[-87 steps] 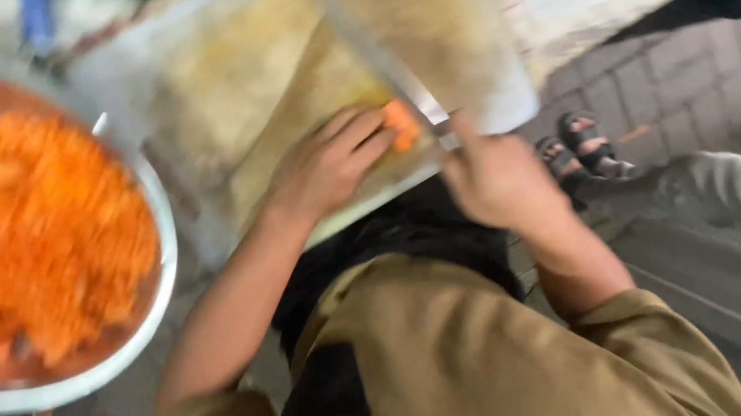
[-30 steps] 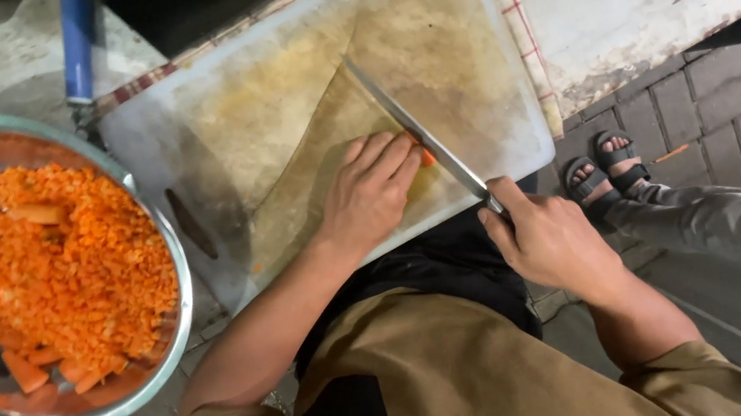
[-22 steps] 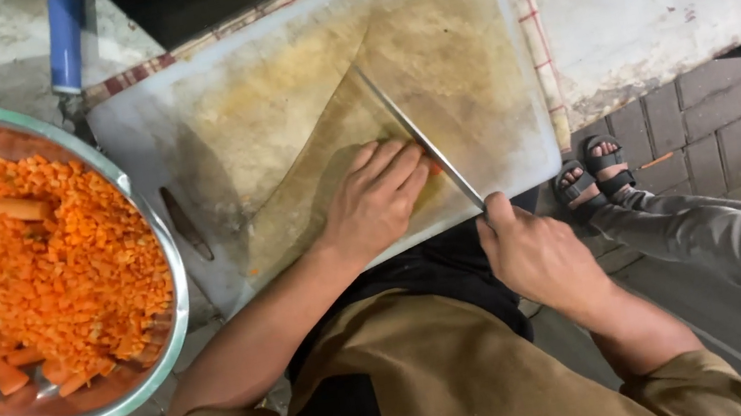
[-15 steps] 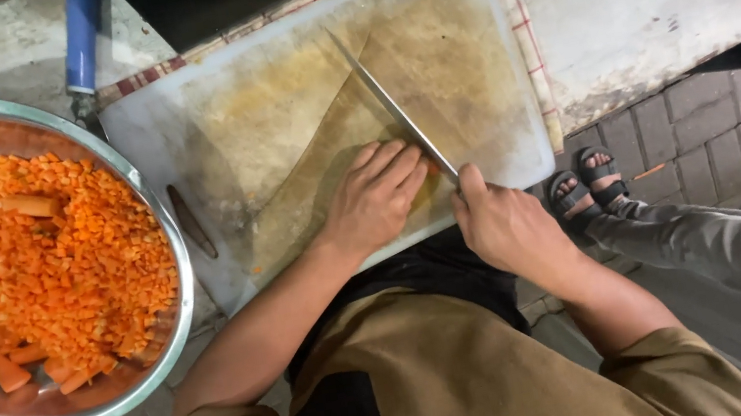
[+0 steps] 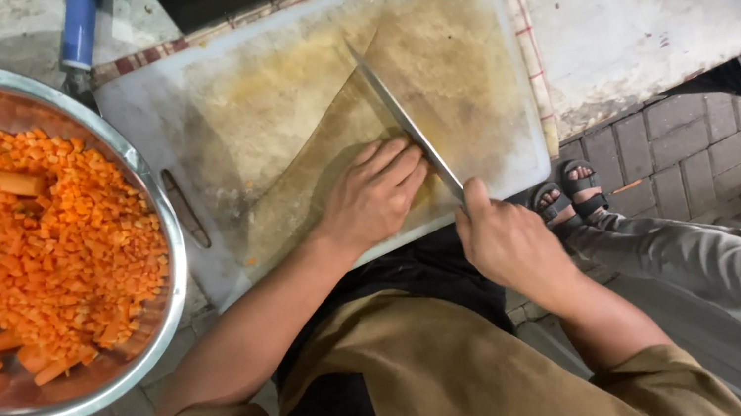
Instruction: Chopping carrots on a cutting board and transferring the pieces into a metal bowl.
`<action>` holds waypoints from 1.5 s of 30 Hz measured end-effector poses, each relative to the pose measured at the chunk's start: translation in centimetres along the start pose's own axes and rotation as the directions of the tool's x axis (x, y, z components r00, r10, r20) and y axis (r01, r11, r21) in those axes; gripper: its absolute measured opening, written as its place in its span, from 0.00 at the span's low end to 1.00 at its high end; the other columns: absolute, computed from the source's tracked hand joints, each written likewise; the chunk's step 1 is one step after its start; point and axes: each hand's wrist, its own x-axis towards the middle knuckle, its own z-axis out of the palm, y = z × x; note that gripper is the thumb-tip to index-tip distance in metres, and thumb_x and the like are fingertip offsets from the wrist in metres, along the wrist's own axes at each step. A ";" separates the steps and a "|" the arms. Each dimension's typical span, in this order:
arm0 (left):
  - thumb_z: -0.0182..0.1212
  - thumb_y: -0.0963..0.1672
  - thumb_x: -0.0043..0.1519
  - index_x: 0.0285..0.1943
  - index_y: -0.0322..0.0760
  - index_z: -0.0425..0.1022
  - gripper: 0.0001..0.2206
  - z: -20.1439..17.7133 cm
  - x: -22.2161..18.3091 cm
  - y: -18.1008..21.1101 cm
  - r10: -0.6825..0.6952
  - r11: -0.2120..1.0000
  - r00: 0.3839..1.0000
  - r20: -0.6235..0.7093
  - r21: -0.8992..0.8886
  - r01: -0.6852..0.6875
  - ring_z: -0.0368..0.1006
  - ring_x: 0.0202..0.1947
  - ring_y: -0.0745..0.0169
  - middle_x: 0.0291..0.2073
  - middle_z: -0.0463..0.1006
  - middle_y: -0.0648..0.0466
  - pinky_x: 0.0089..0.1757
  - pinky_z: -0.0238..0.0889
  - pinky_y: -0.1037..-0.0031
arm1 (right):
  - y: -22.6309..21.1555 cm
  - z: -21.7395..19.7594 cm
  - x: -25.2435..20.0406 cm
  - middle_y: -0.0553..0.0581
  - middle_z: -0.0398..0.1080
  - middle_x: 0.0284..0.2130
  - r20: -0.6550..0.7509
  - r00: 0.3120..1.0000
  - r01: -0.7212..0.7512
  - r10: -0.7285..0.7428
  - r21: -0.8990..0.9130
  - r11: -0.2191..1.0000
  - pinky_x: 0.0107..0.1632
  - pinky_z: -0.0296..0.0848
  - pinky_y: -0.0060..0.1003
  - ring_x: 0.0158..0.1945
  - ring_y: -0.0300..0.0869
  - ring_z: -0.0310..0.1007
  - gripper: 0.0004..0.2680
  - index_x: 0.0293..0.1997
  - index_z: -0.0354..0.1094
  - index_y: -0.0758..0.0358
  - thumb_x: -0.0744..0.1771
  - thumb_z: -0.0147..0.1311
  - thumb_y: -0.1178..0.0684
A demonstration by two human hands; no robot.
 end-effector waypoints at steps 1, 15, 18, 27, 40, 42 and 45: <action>0.41 0.40 0.69 0.36 0.30 0.74 0.14 0.1 -0.2 -0.1 -0.001 1.000 1.000 0.004 0.002 0.001 0.70 0.39 0.47 0.33 0.68 0.50 0.38 0.65 0.65 | -0.4 0.3 0.4 0.66 0.70 0.21 0.002 1.000 0.003 -0.003 0.003 1.000 0.35 0.74 0.60 0.28 0.67 0.75 0.10 0.44 0.53 0.60 0.69 0.36 0.44; 0.58 0.46 0.64 0.38 0.38 0.75 0.08 -1.1 -0.8 -0.6 -0.090 0.995 0.994 -0.059 0.030 0.092 0.72 0.38 0.51 0.35 0.71 0.54 0.36 0.66 0.66 | -2.3 -4.3 -1.2 0.73 0.74 0.30 -0.215 0.959 0.227 -0.182 0.201 0.953 0.34 0.73 0.62 0.32 0.71 0.75 0.20 0.66 0.51 0.50 0.65 0.44 0.52; 0.56 0.45 0.65 0.32 0.41 0.75 0.09 0.6 -1.6 -0.5 -0.035 0.996 0.998 -0.057 0.084 0.040 0.70 0.36 0.54 0.31 0.69 0.57 0.35 0.64 0.68 | -0.8 -2.8 0.0 0.69 0.74 0.22 -0.133 0.976 0.193 -0.170 0.185 0.963 0.33 0.73 0.59 0.28 0.68 0.75 0.23 0.69 0.51 0.46 0.63 0.46 0.49; 0.53 0.46 0.67 0.31 0.42 0.72 0.11 -0.1 -0.3 0.0 -0.056 0.993 0.993 -0.107 0.093 0.067 0.68 0.32 0.55 0.28 0.67 0.56 0.35 0.61 0.68 | 0.9 -4.2 -1.3 0.63 0.67 0.09 -0.193 0.968 0.211 -0.161 0.273 0.939 0.21 0.65 0.43 0.13 0.56 0.66 0.25 0.71 0.55 0.53 0.63 0.48 0.52; 0.50 0.44 0.68 0.35 0.41 0.74 0.09 1.1 -1.0 -0.3 -0.076 0.994 0.989 -0.126 0.063 0.084 0.70 0.33 0.53 0.34 0.71 0.54 0.34 0.63 0.67 | 2.6 -3.1 0.1 0.69 0.75 0.22 -0.154 0.963 0.270 -0.222 0.617 0.739 0.29 0.72 0.48 0.23 0.54 0.77 0.26 0.70 0.55 0.63 0.61 0.48 0.58; 0.53 0.45 0.68 0.37 0.41 0.75 0.08 0.8 -0.7 -0.4 -0.088 0.994 0.986 -0.138 0.051 0.095 0.72 0.37 0.53 0.36 0.73 0.54 0.38 0.65 0.67 | 3.3 -2.4 -0.2 0.58 0.69 0.09 -0.315 0.927 0.370 -0.205 0.674 0.639 0.21 0.69 0.38 0.13 0.46 0.72 0.25 0.67 0.55 0.68 0.60 0.52 0.60; 0.57 0.43 0.65 0.51 0.32 0.74 0.11 -0.3 0.9 -0.6 -0.121 0.991 0.991 0.058 -0.051 0.124 0.71 0.50 0.43 0.47 0.74 0.45 0.48 0.65 0.58 | 4.2 -1.0 0.1 0.58 0.68 0.09 -0.353 0.920 0.389 -0.170 0.768 0.510 0.20 0.68 0.34 0.13 0.44 0.71 0.24 0.65 0.53 0.76 0.62 0.53 0.62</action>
